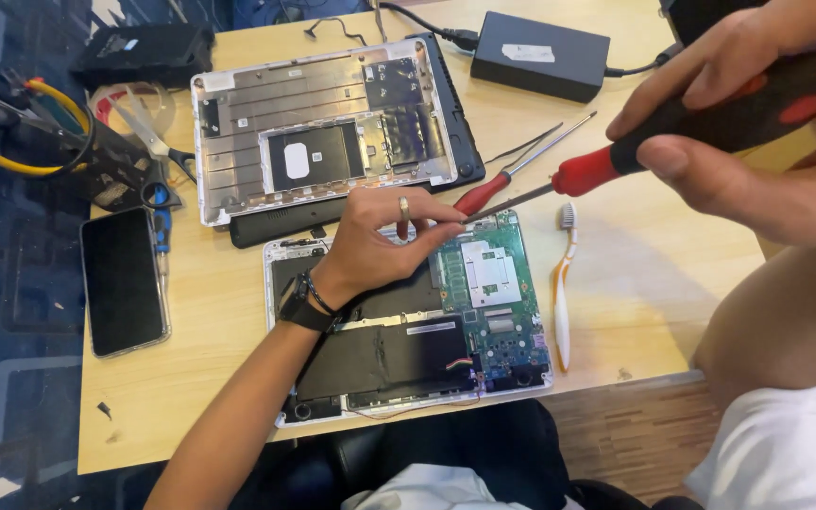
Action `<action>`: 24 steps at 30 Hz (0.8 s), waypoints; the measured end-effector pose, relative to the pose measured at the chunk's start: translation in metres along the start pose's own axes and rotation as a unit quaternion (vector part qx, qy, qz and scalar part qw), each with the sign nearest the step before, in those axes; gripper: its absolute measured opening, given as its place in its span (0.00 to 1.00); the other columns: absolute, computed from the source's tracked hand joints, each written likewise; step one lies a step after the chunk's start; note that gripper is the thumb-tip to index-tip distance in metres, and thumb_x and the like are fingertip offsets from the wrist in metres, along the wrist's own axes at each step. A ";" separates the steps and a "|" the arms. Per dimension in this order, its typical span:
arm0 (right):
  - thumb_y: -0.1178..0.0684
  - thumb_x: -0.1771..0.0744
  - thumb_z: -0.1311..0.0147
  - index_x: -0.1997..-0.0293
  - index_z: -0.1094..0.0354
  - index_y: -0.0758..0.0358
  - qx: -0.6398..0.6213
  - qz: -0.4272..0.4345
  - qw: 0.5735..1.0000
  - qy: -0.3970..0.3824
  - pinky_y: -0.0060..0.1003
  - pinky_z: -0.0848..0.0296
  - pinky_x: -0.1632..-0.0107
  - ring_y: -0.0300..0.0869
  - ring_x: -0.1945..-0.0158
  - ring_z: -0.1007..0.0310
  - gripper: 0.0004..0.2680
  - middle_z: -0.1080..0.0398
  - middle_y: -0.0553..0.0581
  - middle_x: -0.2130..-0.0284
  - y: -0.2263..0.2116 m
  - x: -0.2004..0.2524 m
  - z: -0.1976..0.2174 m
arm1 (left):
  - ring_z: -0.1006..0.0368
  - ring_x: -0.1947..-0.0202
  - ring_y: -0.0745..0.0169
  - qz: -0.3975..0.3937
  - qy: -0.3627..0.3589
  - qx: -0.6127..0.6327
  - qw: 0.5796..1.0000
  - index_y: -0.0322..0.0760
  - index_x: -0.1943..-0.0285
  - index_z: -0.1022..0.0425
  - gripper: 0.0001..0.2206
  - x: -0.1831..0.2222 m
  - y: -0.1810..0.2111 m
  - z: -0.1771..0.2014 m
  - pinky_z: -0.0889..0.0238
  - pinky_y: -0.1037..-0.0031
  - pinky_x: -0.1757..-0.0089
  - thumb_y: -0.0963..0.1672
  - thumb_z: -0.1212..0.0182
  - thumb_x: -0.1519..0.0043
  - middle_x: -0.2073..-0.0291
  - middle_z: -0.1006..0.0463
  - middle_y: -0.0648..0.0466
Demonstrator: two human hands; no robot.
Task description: Aligning a motherboard into a laptop chassis and securing it with multiple screws using a screwdriver.
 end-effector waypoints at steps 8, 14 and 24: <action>0.58 0.31 0.42 0.48 0.47 0.73 -0.004 -0.038 0.999 -0.008 0.35 0.28 0.59 0.51 0.57 0.22 0.14 0.24 0.70 0.55 -0.018 -0.005 0.002 | 0.23 0.73 0.66 0.021 0.004 -0.006 1.000 0.38 0.57 0.17 0.02 0.004 -0.001 -0.002 0.30 0.80 0.71 0.40 0.31 0.36 0.68 0.16 0.53; 0.55 0.32 0.41 0.46 0.48 0.71 0.003 -0.005 1.000 -0.004 0.37 0.29 0.56 0.52 0.58 0.23 0.16 0.25 0.69 0.57 0.000 0.011 -0.001 | 0.22 0.71 0.65 0.004 0.008 0.002 1.000 0.38 0.57 0.17 0.02 0.003 0.002 -0.001 0.30 0.80 0.72 0.39 0.31 0.36 0.67 0.15 0.53; 0.45 0.30 0.46 0.54 0.23 0.67 0.053 -0.099 0.994 -0.002 0.35 0.45 0.52 0.42 0.61 0.40 0.13 0.32 0.57 0.58 0.030 0.028 -0.017 | 0.20 0.70 0.63 -0.012 0.014 0.000 1.000 0.37 0.58 0.17 0.01 0.005 -0.002 -0.003 0.29 0.78 0.71 0.40 0.32 0.36 0.62 0.15 0.52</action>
Point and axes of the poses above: each hand's wrist, its own x-axis away from the middle knuckle, its own z-axis out of the back of the hand, y = z × x, the point moved 1 cm from there along -x, towards the middle knuckle
